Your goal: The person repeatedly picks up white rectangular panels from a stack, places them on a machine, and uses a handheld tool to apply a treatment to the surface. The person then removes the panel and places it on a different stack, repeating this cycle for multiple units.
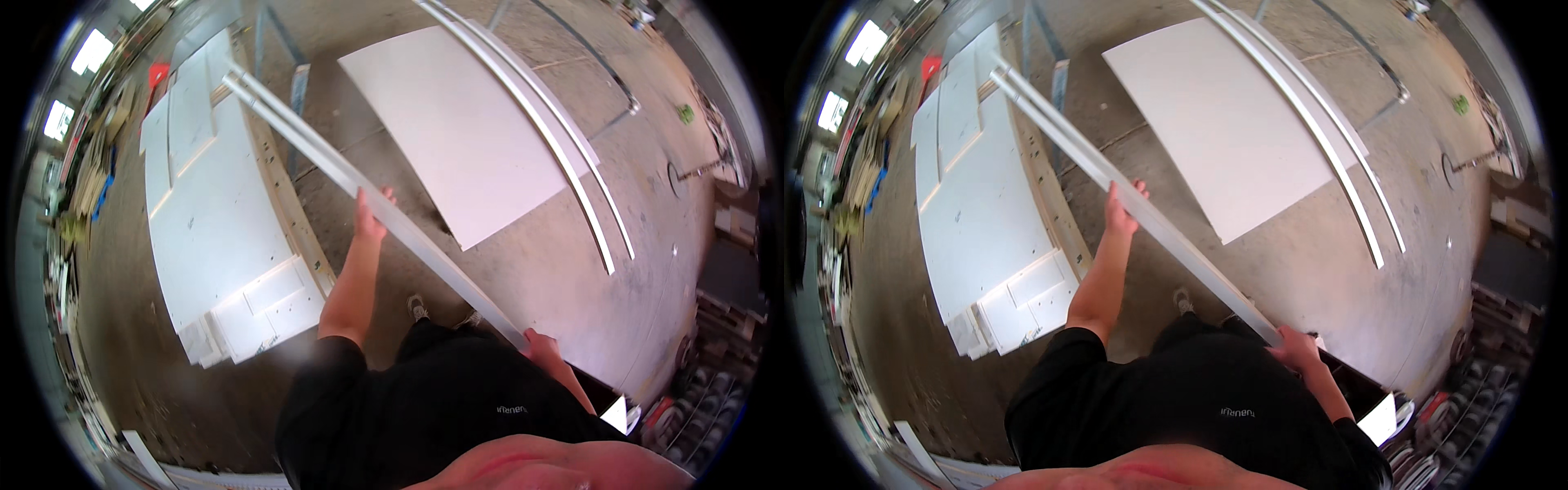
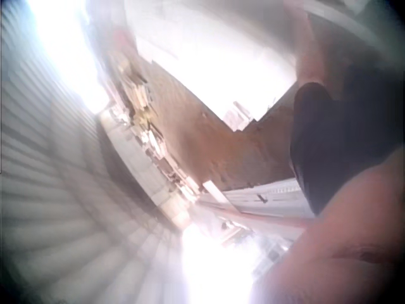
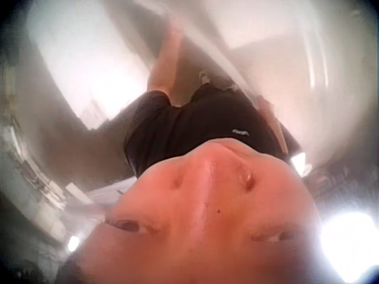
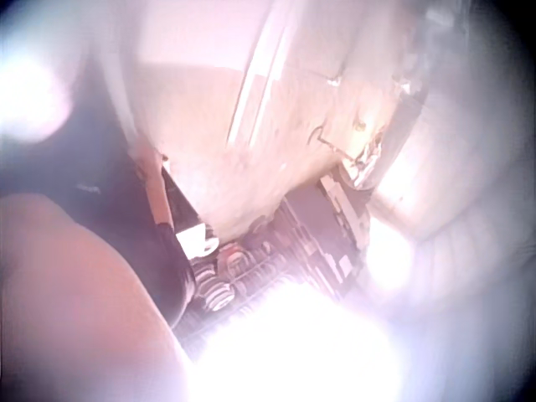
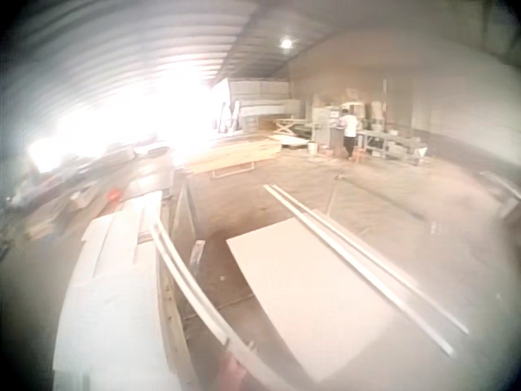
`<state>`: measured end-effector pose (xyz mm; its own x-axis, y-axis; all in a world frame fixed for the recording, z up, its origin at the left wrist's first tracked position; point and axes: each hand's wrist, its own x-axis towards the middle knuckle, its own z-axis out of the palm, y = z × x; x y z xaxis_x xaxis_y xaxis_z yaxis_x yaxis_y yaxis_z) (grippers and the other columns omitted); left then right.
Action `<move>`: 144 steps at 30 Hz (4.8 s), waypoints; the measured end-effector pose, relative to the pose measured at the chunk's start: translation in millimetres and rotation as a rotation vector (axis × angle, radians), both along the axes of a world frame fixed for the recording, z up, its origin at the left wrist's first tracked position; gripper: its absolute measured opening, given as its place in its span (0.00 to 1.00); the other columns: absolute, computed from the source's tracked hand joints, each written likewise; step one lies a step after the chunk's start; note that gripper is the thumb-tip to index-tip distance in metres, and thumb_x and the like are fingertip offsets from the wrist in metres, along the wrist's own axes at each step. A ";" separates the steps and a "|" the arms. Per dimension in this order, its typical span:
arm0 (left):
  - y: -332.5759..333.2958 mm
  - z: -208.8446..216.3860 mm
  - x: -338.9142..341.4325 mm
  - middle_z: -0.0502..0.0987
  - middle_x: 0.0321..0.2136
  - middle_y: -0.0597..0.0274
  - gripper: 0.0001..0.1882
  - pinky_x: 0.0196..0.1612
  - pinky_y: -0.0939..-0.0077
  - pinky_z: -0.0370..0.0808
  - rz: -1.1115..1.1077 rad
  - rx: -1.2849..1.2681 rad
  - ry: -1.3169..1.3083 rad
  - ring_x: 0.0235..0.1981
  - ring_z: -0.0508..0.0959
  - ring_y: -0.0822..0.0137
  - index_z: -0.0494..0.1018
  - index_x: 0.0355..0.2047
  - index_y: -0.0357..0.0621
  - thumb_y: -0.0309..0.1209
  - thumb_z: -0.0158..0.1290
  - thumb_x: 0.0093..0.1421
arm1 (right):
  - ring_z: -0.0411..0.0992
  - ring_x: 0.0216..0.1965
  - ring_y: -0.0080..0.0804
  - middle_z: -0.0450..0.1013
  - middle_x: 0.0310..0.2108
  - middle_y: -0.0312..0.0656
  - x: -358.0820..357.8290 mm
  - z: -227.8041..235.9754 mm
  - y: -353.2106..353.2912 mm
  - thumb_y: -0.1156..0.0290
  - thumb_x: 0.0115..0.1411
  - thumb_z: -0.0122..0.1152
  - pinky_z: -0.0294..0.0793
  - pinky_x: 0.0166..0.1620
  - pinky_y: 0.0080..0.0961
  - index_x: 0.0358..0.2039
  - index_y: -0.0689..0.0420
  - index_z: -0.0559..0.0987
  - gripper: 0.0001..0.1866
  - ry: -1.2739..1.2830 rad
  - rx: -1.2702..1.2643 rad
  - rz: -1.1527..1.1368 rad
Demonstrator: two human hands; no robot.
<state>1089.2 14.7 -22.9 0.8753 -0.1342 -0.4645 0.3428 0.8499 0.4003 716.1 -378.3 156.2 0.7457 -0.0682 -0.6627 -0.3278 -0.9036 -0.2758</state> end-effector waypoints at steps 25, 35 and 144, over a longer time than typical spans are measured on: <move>-497.0 52.2 -134.2 0.69 0.49 0.51 0.30 0.64 0.57 0.69 -0.473 0.144 -0.041 0.53 0.73 0.54 0.58 0.61 0.38 0.52 0.42 0.75 | 0.78 0.47 0.48 0.80 0.44 0.43 -161.9 -171.6 -381.4 0.62 0.48 0.70 0.76 0.51 0.43 0.46 0.50 0.78 0.23 -0.404 -0.066 -0.489; -656.2 5.9 -24.6 0.70 0.43 0.53 0.30 0.54 0.56 0.75 -0.522 0.308 0.310 0.47 0.76 0.55 0.62 0.55 0.35 0.54 0.43 0.74 | 0.80 0.45 0.45 0.82 0.42 0.42 -98.6 -165.2 -455.9 0.55 0.50 0.72 0.79 0.47 0.44 0.46 0.45 0.81 0.22 -0.312 -0.180 -0.664; 160.3 -41.9 -289.3 0.84 0.45 0.51 0.20 0.51 0.59 0.78 0.318 1.105 0.764 0.45 0.83 0.49 0.76 0.53 0.43 0.41 0.50 0.67 | 0.78 0.34 0.50 0.80 0.30 0.47 532.7 -166.5 444.6 0.42 0.64 0.56 0.76 0.39 0.43 0.30 0.53 0.85 0.25 0.009 0.226 1.171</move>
<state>799.9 175.0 -64.8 0.2804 0.7708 -0.5721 0.6330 0.2995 0.7138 1248.7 66.3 -10.3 0.2723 0.7697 -0.5775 0.6607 -0.5859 -0.4693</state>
